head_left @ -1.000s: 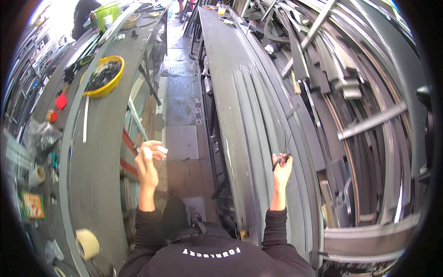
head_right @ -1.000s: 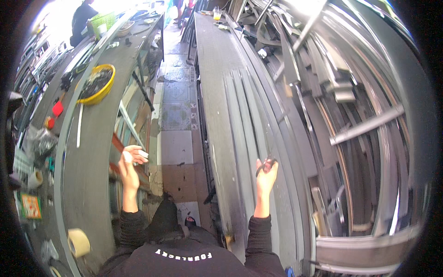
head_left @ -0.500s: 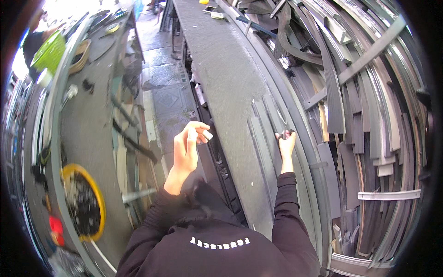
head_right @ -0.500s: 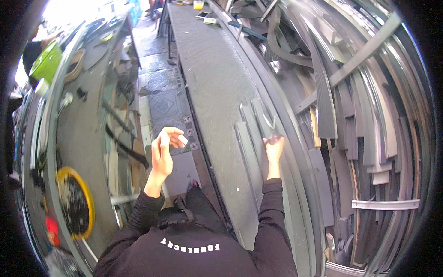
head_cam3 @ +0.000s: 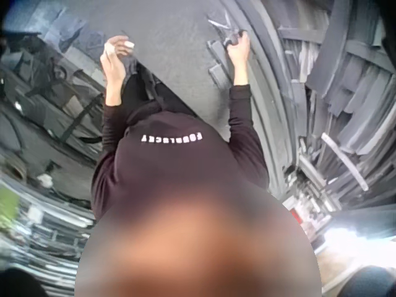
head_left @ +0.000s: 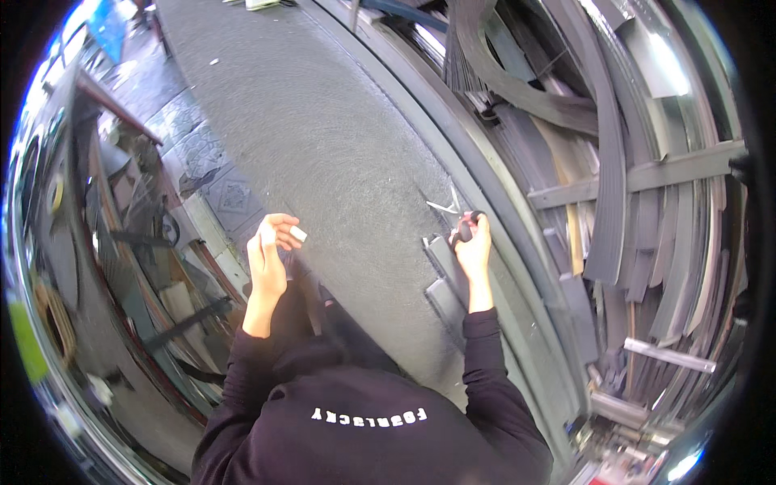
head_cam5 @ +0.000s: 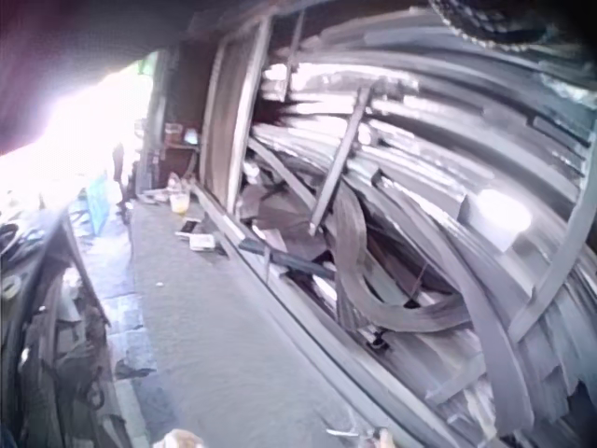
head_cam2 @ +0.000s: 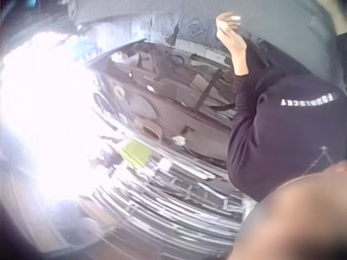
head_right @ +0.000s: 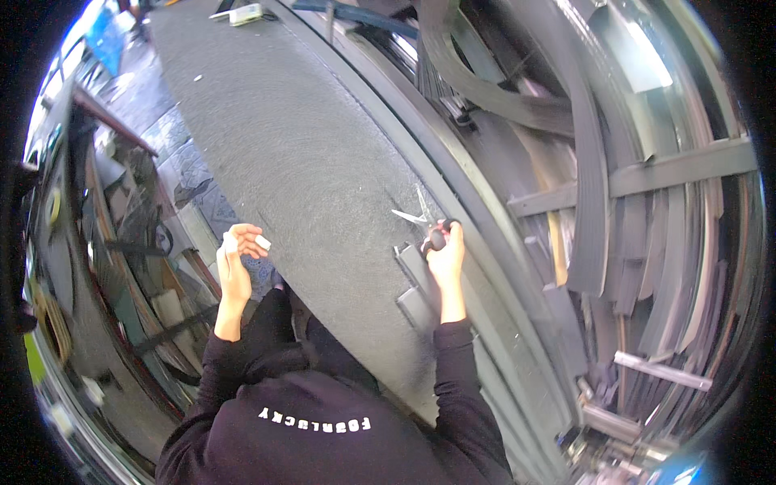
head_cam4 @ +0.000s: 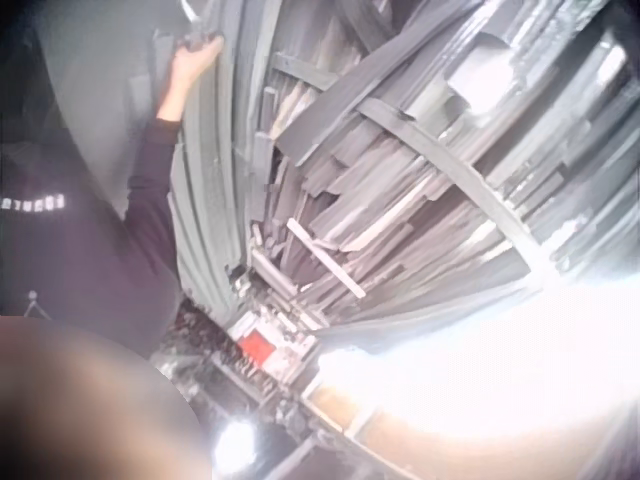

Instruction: The person measures and cuts a white strip, then repeatedly inserts it into a slot on a long metal frame. They use scissors to trim the strip and continue inserting it along the frame. The person walks to another area and returns to the workbench.

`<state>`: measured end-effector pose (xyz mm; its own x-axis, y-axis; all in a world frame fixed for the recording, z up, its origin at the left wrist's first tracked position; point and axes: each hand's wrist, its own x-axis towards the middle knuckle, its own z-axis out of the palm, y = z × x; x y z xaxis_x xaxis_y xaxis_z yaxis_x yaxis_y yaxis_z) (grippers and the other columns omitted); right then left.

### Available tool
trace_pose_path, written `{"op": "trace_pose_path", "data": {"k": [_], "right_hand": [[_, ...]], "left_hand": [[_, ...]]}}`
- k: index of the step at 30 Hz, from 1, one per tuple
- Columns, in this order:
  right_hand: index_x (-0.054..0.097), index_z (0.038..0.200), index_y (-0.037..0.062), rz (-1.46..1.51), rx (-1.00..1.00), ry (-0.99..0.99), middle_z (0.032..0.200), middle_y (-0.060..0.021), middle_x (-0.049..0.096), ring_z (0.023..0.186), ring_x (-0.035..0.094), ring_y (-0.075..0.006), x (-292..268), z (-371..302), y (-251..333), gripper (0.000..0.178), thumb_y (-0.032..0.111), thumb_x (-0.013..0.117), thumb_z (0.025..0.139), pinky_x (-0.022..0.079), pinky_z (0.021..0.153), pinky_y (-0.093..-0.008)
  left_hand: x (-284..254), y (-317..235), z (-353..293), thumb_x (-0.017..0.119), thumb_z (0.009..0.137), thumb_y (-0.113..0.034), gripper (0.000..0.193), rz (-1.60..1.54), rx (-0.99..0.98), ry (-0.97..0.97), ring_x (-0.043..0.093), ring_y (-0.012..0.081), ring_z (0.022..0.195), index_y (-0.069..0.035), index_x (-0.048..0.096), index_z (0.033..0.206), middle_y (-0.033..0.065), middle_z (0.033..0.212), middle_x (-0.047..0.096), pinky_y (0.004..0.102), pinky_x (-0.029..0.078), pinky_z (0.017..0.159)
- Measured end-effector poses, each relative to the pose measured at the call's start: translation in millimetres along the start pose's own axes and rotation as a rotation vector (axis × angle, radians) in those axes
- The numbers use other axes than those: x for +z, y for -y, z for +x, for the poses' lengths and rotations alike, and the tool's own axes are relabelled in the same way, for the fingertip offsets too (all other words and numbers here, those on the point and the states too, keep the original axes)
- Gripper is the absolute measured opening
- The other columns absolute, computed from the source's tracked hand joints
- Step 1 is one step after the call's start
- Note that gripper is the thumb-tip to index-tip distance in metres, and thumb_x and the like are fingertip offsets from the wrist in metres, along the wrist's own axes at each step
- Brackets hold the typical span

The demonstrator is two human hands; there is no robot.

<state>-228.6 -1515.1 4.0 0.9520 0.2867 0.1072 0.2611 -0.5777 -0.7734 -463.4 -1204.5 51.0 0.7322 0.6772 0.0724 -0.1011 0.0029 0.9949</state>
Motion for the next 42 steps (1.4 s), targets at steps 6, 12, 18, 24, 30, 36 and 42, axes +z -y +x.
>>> {"op": "trace_pose_path", "data": {"k": [6,12,18,24,30,36,42], "right_hand": [[0.045,0.110,0.0033,-0.008,0.085,0.030,0.119,-0.0084,0.053,0.107,0.055,-0.0192,0.0,2.2,10.9,0.051,-0.014,0.064,0.065,0.044,0.094,-0.0328],[0.046,0.109,0.0029,0.003,0.184,0.062,0.125,-0.0100,0.051,0.116,0.050,-0.0203,-1.5,7.6,24.4,0.051,-0.015,0.062,0.064,0.040,0.102,-0.0344],[0.045,0.114,0.0034,0.031,0.201,0.129,0.127,-0.0104,0.052,0.117,0.052,-0.0222,-14.2,6.1,21.8,0.054,-0.013,0.064,0.065,0.040,0.100,-0.0337],[0.047,0.110,0.0024,-0.073,0.257,-0.167,0.118,-0.0107,0.059,0.110,0.058,-0.0206,-14.2,-19.8,21.8,0.056,0.000,0.078,0.063,0.044,0.096,-0.0358],[0.046,0.108,0.0020,-0.224,0.291,-0.309,0.104,-0.0103,0.061,0.102,0.061,-0.0224,-4.1,-23.5,14.2,0.067,0.015,0.089,0.058,0.048,0.087,-0.0355],[0.052,0.101,0.0017,-0.268,0.289,-0.421,0.095,-0.0087,0.065,0.092,0.062,-0.0190,7.4,-20.2,16.6,0.060,0.020,0.089,0.057,0.048,0.086,-0.0338],[0.059,0.092,0.0027,-0.252,0.322,-0.362,0.089,-0.0030,0.065,0.084,0.059,-0.0133,-1.5,-8.5,16.4,0.049,0.023,0.089,0.059,0.047,0.081,-0.0286]], "left_hand": [[-21.5,21.5,96.6,0.026,0.102,-0.039,0.051,0.147,0.037,0.346,0.060,0.0123,0.069,0.001,0.059,0.102,0.0075,0.081,0.065,0.0251,0.042,0.064],[-38.5,21.7,165.7,0.030,0.101,-0.036,0.048,0.077,0.027,0.438,0.059,0.0109,0.068,-0.001,0.062,0.100,0.0053,0.079,0.065,0.0241,0.041,0.063],[-38.5,34.6,193.3,0.029,0.100,-0.037,0.049,0.110,0.046,0.497,0.060,0.0119,0.069,-0.001,0.062,0.101,0.0067,0.081,0.065,0.0256,0.041,0.064],[-41.2,47.9,197.6,0.028,0.100,-0.037,0.050,0.087,0.024,0.535,0.060,0.0122,0.069,-0.001,0.061,0.102,0.0064,0.082,0.065,0.0256,0.042,0.065],[-13.6,50.9,194.1,0.026,0.100,-0.046,0.057,0.062,-0.008,0.663,0.060,0.0126,0.069,-0.001,0.061,0.104,0.0075,0.083,0.065,0.0259,0.043,0.065],[41.0,38.1,167.6,0.033,0.101,-0.041,0.049,-0.035,0.047,0.862,0.058,0.0131,0.069,-0.002,0.063,0.102,0.0081,0.084,0.063,0.0272,0.047,0.067],[103.1,35.7,129.3,0.037,0.100,-0.031,0.034,0.112,0.087,1.032,0.062,0.0175,0.067,-0.009,0.062,0.104,0.0090,0.082,0.066,0.0308,0.049,0.067]]}}
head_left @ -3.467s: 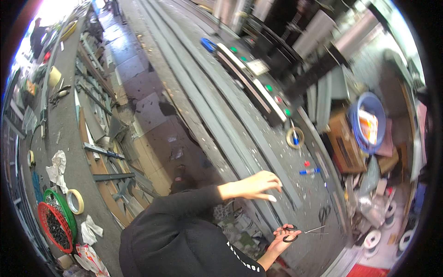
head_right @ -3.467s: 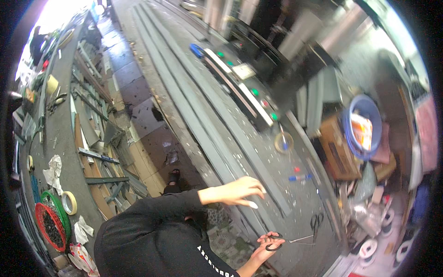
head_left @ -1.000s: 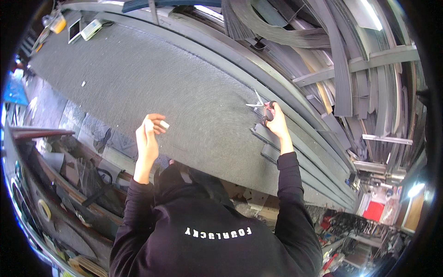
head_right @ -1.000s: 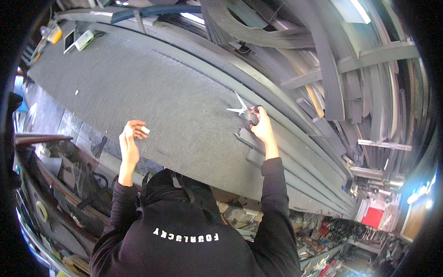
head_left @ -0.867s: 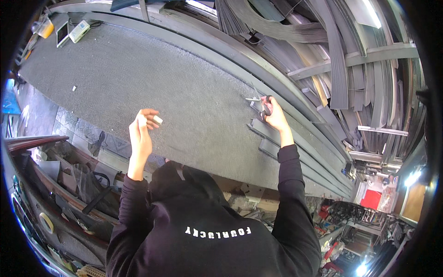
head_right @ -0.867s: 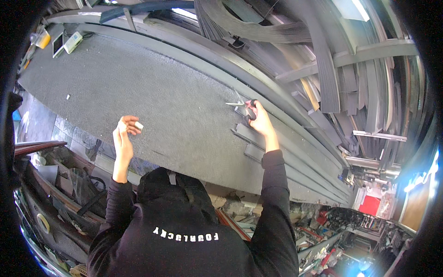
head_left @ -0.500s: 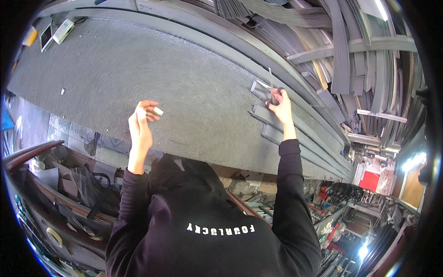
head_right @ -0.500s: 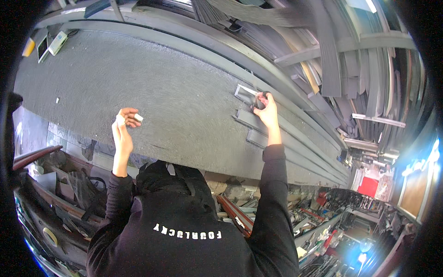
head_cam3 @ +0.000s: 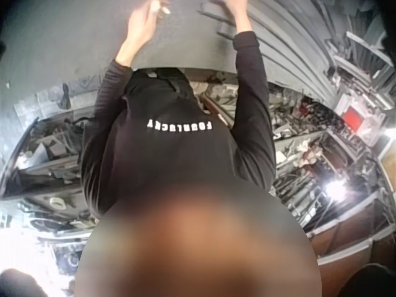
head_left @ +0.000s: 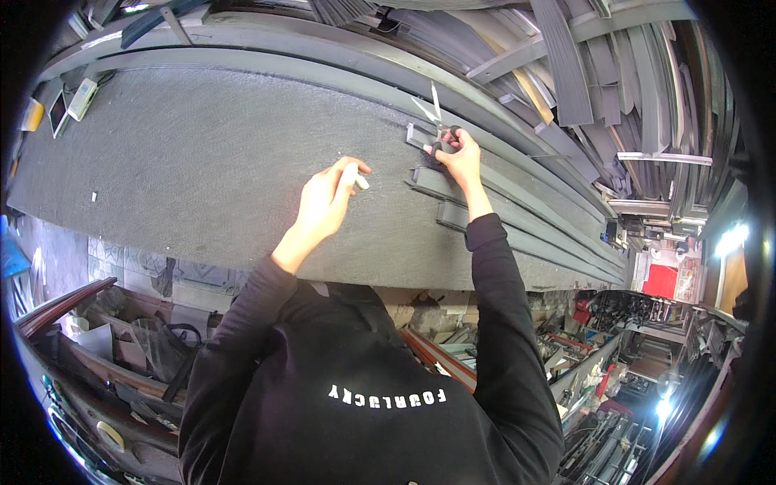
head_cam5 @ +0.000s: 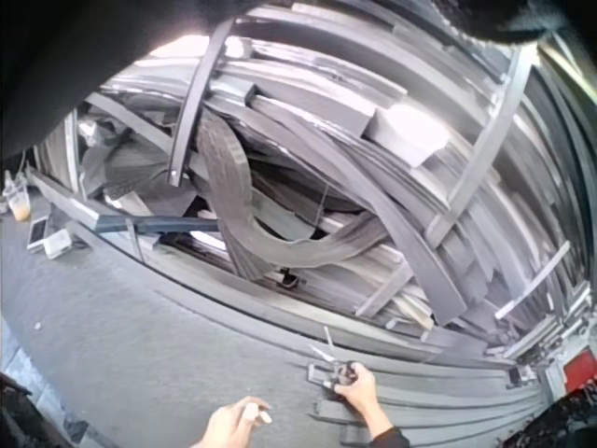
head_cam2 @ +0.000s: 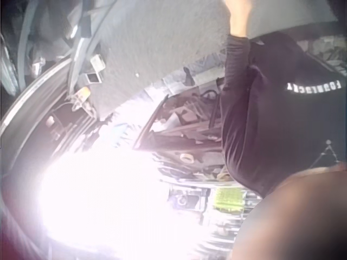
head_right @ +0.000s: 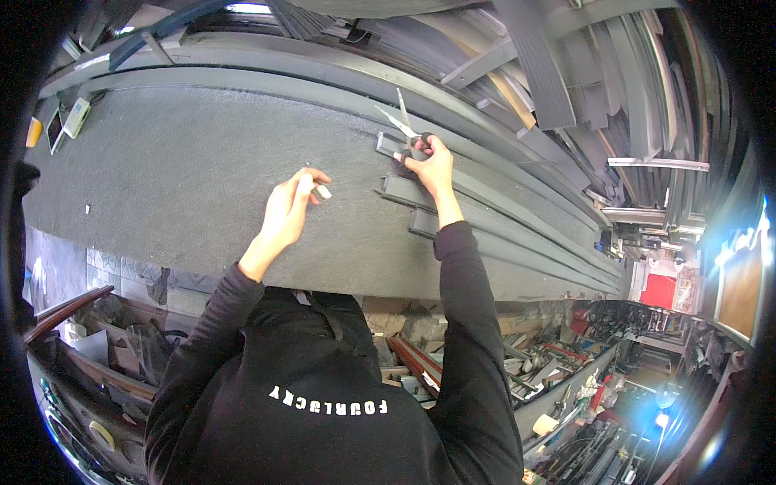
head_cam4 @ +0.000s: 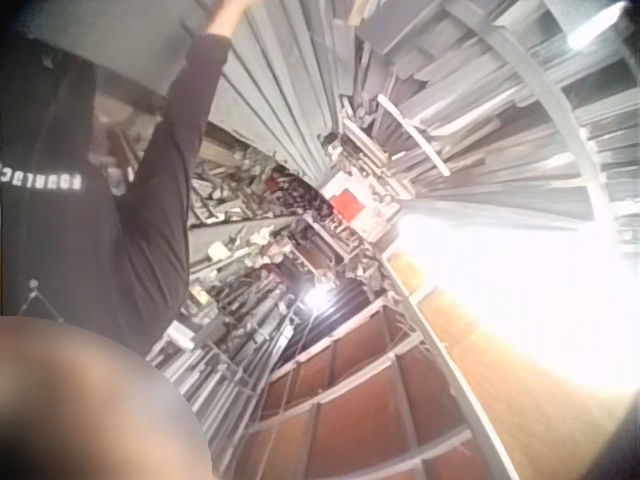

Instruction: The person measures and cuts a white strip, then repeatedly inserts it into a slot on a long metal frame. They use scissors to trim the strip and continue inserting it along the frame. The person walks to another area and returns to the workbench.

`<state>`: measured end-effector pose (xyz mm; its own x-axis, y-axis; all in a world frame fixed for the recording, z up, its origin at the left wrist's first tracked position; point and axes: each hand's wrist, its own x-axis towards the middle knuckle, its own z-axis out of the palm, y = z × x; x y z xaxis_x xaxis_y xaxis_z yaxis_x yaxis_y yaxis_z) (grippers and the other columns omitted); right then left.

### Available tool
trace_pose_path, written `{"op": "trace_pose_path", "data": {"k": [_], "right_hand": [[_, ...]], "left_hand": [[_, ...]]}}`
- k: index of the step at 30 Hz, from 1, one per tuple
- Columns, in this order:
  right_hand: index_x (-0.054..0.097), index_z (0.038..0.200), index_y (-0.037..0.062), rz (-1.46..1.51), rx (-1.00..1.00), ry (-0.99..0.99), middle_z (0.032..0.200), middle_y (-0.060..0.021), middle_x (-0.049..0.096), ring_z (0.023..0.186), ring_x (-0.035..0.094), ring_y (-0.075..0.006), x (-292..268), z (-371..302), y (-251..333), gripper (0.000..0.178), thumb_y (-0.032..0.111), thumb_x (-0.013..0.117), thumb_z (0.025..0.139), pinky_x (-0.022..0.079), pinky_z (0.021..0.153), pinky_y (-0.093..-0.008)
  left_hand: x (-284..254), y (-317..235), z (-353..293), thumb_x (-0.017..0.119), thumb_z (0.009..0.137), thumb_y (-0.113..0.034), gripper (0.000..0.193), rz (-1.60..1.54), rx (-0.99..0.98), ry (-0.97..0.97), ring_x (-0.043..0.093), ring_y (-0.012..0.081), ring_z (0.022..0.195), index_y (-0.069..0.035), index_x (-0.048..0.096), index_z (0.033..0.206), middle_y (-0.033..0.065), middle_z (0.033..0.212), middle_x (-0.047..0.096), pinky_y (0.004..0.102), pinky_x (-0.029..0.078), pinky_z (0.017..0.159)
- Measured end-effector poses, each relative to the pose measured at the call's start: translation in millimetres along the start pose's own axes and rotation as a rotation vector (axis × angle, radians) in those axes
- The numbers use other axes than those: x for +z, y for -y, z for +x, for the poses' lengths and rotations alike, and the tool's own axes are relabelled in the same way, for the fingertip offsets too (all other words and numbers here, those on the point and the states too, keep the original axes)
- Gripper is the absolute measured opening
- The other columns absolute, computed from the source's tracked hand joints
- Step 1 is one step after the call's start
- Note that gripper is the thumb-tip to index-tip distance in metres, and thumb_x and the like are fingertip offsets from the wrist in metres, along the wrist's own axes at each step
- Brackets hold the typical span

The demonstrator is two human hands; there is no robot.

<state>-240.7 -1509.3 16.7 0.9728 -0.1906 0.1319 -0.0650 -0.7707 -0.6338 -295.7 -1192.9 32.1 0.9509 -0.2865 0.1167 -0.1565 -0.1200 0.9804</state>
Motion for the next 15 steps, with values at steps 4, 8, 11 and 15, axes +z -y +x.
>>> {"op": "trace_pose_path", "data": {"k": [4,8,11,15], "right_hand": [[0.059,0.097,0.0006,0.028,-0.029,0.031,0.092,-0.0052,0.067,0.084,0.059,-0.0147,0.8,5.0,-8.1,0.055,0.023,0.088,0.057,0.049,0.080,-0.0298],[0.058,0.099,-0.0006,0.050,-0.069,0.071,0.093,-0.0084,0.068,0.087,0.063,-0.0201,-2.5,6.0,-16.1,0.055,0.019,0.083,0.054,0.050,0.081,-0.0331],[0.057,0.097,-0.0012,0.139,-0.099,0.072,0.093,-0.0114,0.068,0.087,0.064,-0.0218,-4.4,4.5,-19.1,0.054,0.015,0.083,0.053,0.050,0.082,-0.0338],[0.056,0.100,-0.0014,0.208,-0.125,0.029,0.093,-0.0126,0.067,0.090,0.065,-0.0211,-0.8,-0.3,-21.7,0.054,0.011,0.082,0.054,0.050,0.082,-0.0328]], "left_hand": [[45.0,0.1,21.3,0.038,0.100,-0.029,0.032,-0.028,0.012,-0.027,0.062,0.0176,0.068,-0.008,0.061,0.104,0.0087,0.080,0.065,0.0311,0.049,0.067],[72.9,7.2,34.8,0.043,0.099,-0.029,0.030,-0.003,-0.002,-0.087,0.061,0.0180,0.074,-0.006,0.062,0.104,0.0090,0.085,0.064,0.0310,0.047,0.070],[88.3,20.9,54.2,0.050,0.096,-0.031,0.031,0.245,0.070,-0.163,0.057,0.0211,0.092,-0.005,0.062,0.106,0.0103,0.104,0.061,0.0346,0.044,0.082],[111.9,39.2,90.2,0.060,0.088,-0.034,0.039,0.706,0.219,-0.214,0.040,0.0323,0.120,-0.007,0.061,0.116,0.0137,0.129,0.046,0.0481,0.030,0.101]]}}
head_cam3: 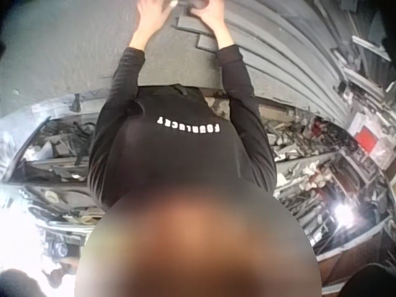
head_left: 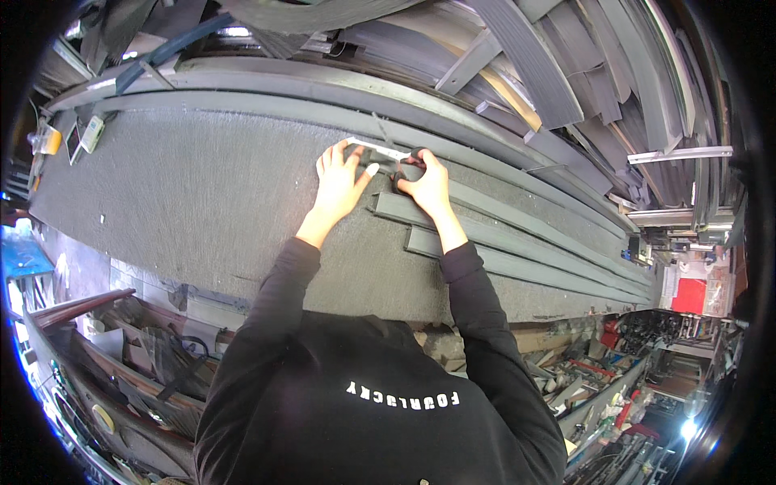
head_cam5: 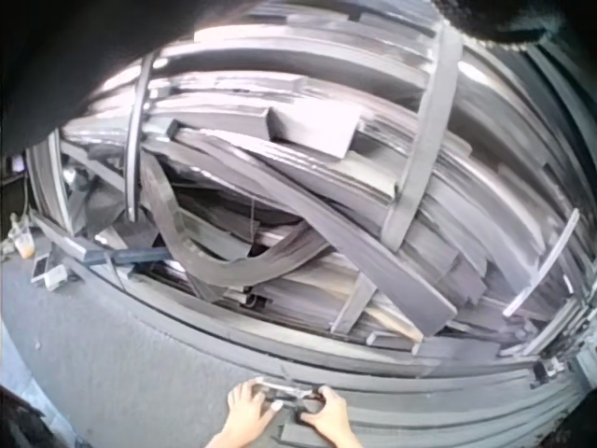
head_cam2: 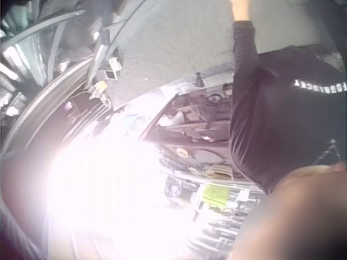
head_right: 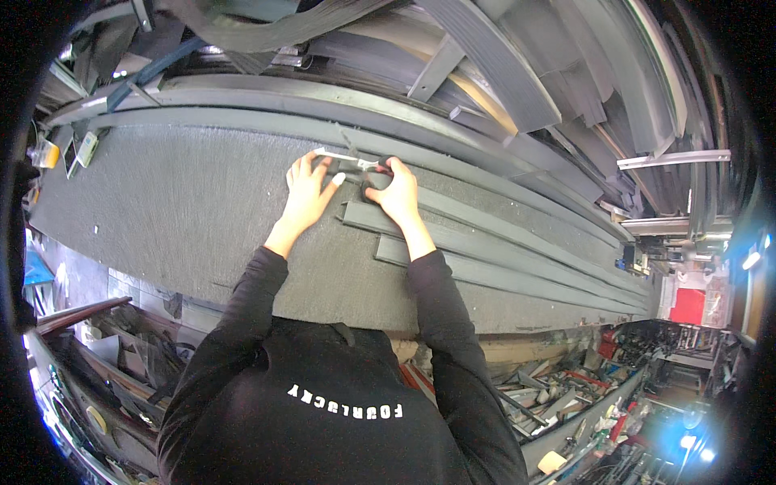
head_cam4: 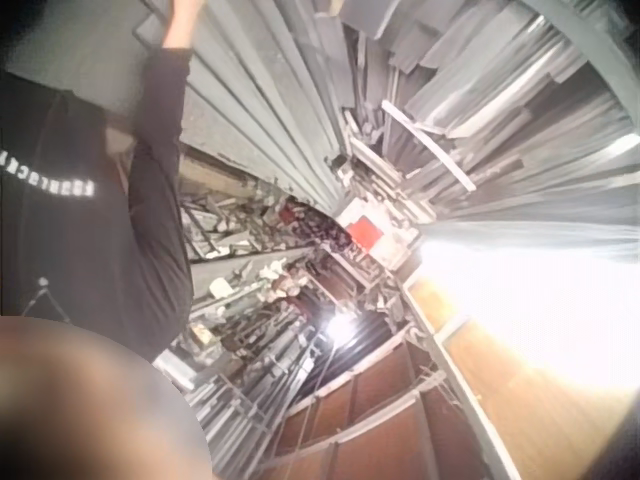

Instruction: The person measures and cuts a white strip, then repeatedly inserts it into a slot on a long metal frame. They use scissors to trim the strip and continue inserting it along the frame. The person walks to another area and returns to the workbench.

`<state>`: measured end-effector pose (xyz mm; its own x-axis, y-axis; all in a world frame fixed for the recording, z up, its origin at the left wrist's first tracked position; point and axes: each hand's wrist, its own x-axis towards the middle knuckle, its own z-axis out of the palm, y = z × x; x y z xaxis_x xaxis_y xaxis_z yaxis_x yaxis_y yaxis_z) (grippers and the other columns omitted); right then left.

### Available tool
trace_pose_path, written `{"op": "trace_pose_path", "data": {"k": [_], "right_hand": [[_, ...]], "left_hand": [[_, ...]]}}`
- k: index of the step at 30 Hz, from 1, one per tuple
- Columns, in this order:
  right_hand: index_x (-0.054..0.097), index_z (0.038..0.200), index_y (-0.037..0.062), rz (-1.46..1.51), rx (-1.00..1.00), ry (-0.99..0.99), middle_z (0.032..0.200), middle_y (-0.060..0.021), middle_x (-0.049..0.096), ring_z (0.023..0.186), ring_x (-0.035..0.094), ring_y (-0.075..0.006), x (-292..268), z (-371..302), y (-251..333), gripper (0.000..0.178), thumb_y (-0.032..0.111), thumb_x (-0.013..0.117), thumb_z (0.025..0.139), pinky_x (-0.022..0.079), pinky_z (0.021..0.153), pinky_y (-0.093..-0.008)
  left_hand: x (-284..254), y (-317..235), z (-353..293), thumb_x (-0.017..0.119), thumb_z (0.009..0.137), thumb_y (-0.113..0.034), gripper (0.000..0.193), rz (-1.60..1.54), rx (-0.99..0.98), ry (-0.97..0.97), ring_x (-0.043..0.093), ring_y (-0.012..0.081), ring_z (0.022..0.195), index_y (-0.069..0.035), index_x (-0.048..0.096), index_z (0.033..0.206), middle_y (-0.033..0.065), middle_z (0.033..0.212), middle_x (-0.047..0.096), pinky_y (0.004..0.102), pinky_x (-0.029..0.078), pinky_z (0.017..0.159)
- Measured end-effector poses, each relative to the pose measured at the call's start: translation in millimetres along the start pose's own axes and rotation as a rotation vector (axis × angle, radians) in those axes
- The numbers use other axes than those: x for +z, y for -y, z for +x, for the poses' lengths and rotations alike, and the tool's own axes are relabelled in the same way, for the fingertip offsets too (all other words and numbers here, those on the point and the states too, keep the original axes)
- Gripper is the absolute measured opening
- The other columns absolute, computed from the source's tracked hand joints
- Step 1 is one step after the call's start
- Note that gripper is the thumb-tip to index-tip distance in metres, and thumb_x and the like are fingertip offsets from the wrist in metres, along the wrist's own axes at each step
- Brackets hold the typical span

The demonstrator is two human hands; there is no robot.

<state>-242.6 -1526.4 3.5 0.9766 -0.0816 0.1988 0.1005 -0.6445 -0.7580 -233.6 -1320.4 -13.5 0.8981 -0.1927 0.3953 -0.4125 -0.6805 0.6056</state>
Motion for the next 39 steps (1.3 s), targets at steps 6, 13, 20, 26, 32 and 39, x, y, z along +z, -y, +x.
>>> {"op": "trace_pose_path", "data": {"k": [6,13,20,26,32,39], "right_hand": [[0.055,0.095,0.0003,0.405,0.038,-0.235,0.091,-0.0055,0.065,0.087,0.060,-0.0106,-6.4,-15.3,-2.1,0.033,0.010,0.080,0.075,0.049,0.078,-0.0280],[0.055,0.098,-0.0027,0.734,0.467,-0.681,0.088,-0.0056,0.063,0.086,0.064,-0.0159,-54.5,-177.9,4.1,0.014,0.005,0.062,0.089,0.053,0.076,-0.0282],[0.059,0.087,0.0045,0.395,0.832,-1.473,0.071,-0.0073,0.066,0.049,0.057,-0.0096,-117.5,-382.6,-0.1,0.031,0.034,0.056,0.096,0.043,0.045,-0.0217],[0.059,0.084,0.0053,0.460,1.130,-1.727,0.066,-0.0048,0.064,0.044,0.053,-0.0073,-140.2,-455.3,-17.4,0.041,0.046,0.061,0.090,0.037,0.040,-0.0196],[0.059,0.088,0.0027,0.581,0.857,-1.696,0.072,-0.0101,0.067,0.049,0.058,-0.0113,-206.1,-485.3,-91.4,0.041,0.043,0.059,0.092,0.040,0.045,-0.0202],[0.058,0.089,0.0080,0.510,0.806,-1.708,0.079,-0.0053,0.065,0.070,0.061,-0.0118,-384.1,-588.7,-163.5,0.053,0.061,0.052,0.089,0.044,0.055,-0.0240]], "left_hand": [[9.3,0.2,5.7,0.060,0.088,-0.036,0.043,0.030,0.103,-0.007,0.040,0.0353,0.123,-0.008,0.060,0.122,0.0149,0.132,0.047,0.0501,0.028,0.103],[13.5,2.2,9.0,0.050,0.095,-0.027,0.044,0.004,0.102,0.029,0.042,0.0338,0.124,-0.004,0.048,0.132,0.0171,0.132,0.049,0.0468,0.029,0.105],[11.1,-38.2,4.7,0.042,0.099,-0.021,0.034,-0.340,0.165,-0.031,0.049,0.0306,0.115,0.004,0.051,0.121,0.0173,0.120,0.054,0.0418,0.035,0.101],[68.8,-174.2,-5.3,0.042,0.097,-0.019,0.030,-0.631,0.275,0.322,0.052,0.0286,0.111,0.003,0.052,0.115,0.0162,0.116,0.056,0.0394,0.036,0.099],[160.7,-333.6,-48.4,0.046,0.093,-0.013,0.024,-0.645,0.557,0.642,0.054,0.0312,0.107,0.001,0.055,0.110,0.0162,0.110,0.058,0.0387,0.039,0.096],[249.5,-524.0,-155.8,0.046,0.094,-0.019,0.027,-0.813,0.505,0.884,0.057,0.0293,0.104,0.001,0.057,0.107,0.0157,0.106,0.059,0.0381,0.041,0.093]]}}
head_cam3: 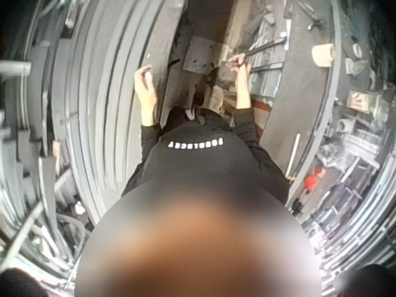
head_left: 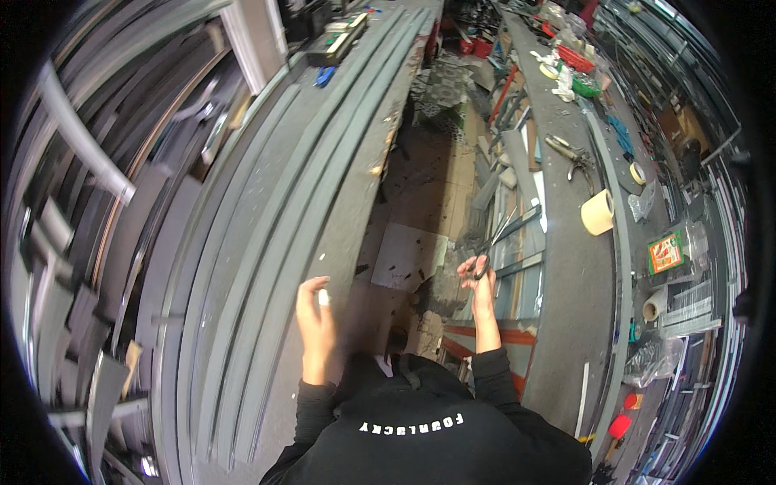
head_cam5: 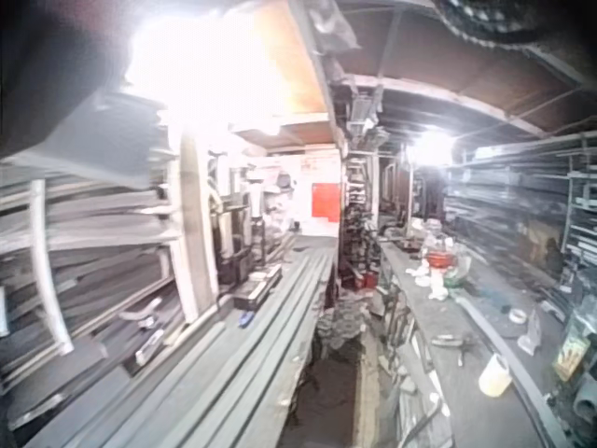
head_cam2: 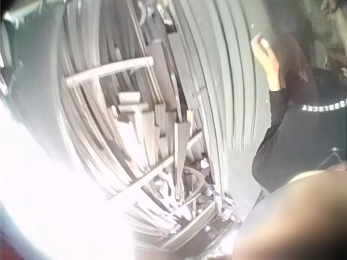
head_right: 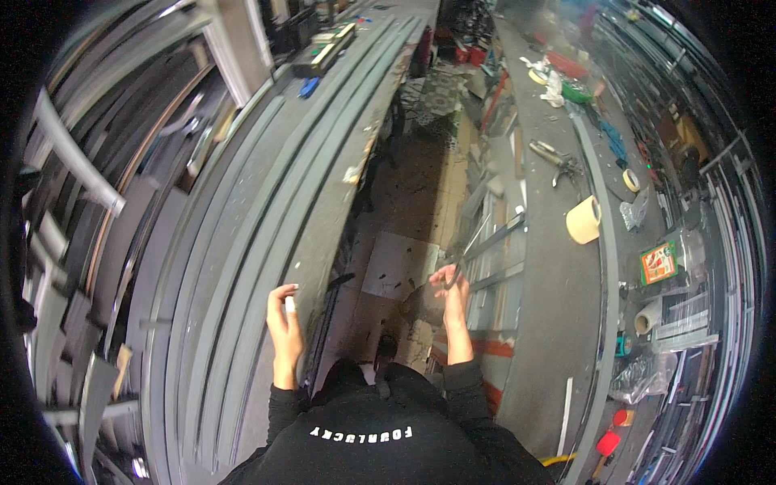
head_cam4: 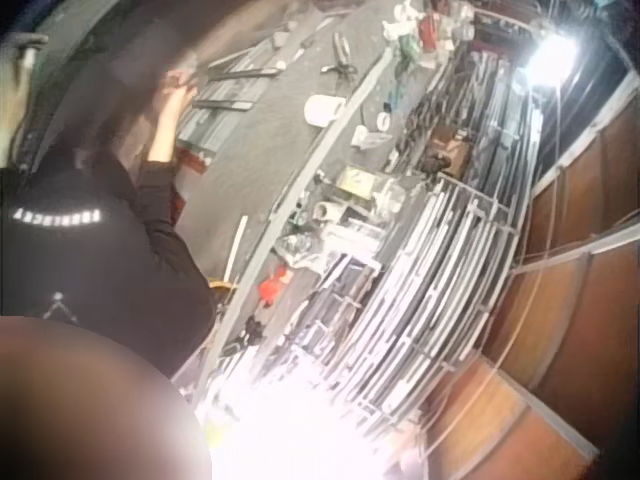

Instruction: The person measures and cuts a white strip, then repeatedly inserts it into a slot on a long metal frame. They use scissors to trim the strip and continue inserting it along the frame. The person walks to another area and returns to the workbench.

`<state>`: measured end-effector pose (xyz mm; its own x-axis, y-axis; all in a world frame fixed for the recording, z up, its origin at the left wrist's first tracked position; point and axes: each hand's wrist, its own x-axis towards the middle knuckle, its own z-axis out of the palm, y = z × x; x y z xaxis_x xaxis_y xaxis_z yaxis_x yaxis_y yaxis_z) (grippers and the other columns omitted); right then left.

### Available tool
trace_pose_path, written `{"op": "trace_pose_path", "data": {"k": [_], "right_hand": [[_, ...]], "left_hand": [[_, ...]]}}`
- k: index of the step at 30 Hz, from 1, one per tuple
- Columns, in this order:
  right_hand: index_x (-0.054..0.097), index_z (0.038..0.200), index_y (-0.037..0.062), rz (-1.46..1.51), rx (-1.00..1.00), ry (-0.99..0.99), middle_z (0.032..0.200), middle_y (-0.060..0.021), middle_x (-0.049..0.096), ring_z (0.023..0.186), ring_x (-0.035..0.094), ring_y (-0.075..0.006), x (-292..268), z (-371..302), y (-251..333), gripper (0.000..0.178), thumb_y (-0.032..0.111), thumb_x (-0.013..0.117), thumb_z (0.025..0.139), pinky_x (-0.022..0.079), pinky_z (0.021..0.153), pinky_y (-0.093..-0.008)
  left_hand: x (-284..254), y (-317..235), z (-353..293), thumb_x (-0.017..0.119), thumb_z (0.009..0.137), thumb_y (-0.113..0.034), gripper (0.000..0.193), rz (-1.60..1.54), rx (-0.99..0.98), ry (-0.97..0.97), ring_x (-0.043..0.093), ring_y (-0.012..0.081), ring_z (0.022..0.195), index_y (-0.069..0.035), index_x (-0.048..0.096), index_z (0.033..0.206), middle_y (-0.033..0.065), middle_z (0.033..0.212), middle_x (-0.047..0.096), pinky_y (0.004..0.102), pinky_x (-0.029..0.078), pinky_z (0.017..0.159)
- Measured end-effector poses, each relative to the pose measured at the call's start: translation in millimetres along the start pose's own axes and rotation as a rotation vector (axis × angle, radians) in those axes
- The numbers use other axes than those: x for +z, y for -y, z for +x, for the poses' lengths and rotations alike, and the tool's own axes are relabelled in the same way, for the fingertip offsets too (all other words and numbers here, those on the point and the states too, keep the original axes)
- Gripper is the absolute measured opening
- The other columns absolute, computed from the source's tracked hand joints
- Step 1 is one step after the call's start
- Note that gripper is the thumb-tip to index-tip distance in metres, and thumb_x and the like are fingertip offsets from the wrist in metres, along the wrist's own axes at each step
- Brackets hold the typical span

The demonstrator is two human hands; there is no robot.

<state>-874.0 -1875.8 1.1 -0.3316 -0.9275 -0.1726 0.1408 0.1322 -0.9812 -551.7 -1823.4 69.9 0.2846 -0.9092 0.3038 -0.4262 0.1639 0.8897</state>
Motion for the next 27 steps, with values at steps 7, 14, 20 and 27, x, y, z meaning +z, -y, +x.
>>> {"op": "trace_pose_path", "data": {"k": [7,14,20,27], "right_hand": [[0.063,0.108,0.0066,0.021,-0.093,-0.039,0.091,-0.0035,0.067,0.075,0.058,-0.0075,2.5,161.5,22.4,0.034,0.037,0.056,0.095,0.044,0.059,-0.0226],[0.065,0.109,-0.0025,-0.098,0.167,0.241,0.091,-0.0067,0.069,0.080,0.067,-0.0107,71.7,323.8,12.2,0.023,0.012,0.056,0.094,0.043,0.046,-0.0204],[0.066,0.102,-0.0001,-0.307,-0.163,0.325,0.073,-0.0149,0.067,0.059,0.062,-0.0175,104.7,496.8,100.2,0.019,0.013,0.057,0.091,0.046,0.054,-0.0341],[0.060,0.117,-0.0021,-0.585,-0.175,0.437,0.097,-0.0160,0.068,0.086,0.067,-0.0178,64.9,707.0,175.8,0.027,0.010,0.055,0.094,0.051,0.078,-0.0309]], "left_hand": [[146.3,-17.3,121.2,0.045,0.089,-0.007,0.024,-0.024,0.142,0.309,0.057,0.0247,0.100,0.002,0.055,0.109,0.0148,0.106,0.058,0.0336,0.043,0.091],[310.0,20.1,293.0,0.057,0.093,-0.020,0.042,-0.124,0.001,0.531,0.054,0.0192,0.107,-0.001,0.045,0.128,0.0119,0.118,0.054,0.0325,0.043,0.093],[462.8,6.3,450.4,0.056,0.095,-0.027,0.057,-0.391,-0.163,0.744,0.047,0.0218,0.121,-0.002,0.033,0.140,0.0138,0.132,0.047,0.0349,0.036,0.103],[640.8,25.0,626.2,0.043,0.101,-0.024,0.033,-0.696,-0.427,1.002,0.055,0.0145,0.105,-0.003,0.053,0.125,0.0073,0.114,0.061,0.0290,0.042,0.094]]}}
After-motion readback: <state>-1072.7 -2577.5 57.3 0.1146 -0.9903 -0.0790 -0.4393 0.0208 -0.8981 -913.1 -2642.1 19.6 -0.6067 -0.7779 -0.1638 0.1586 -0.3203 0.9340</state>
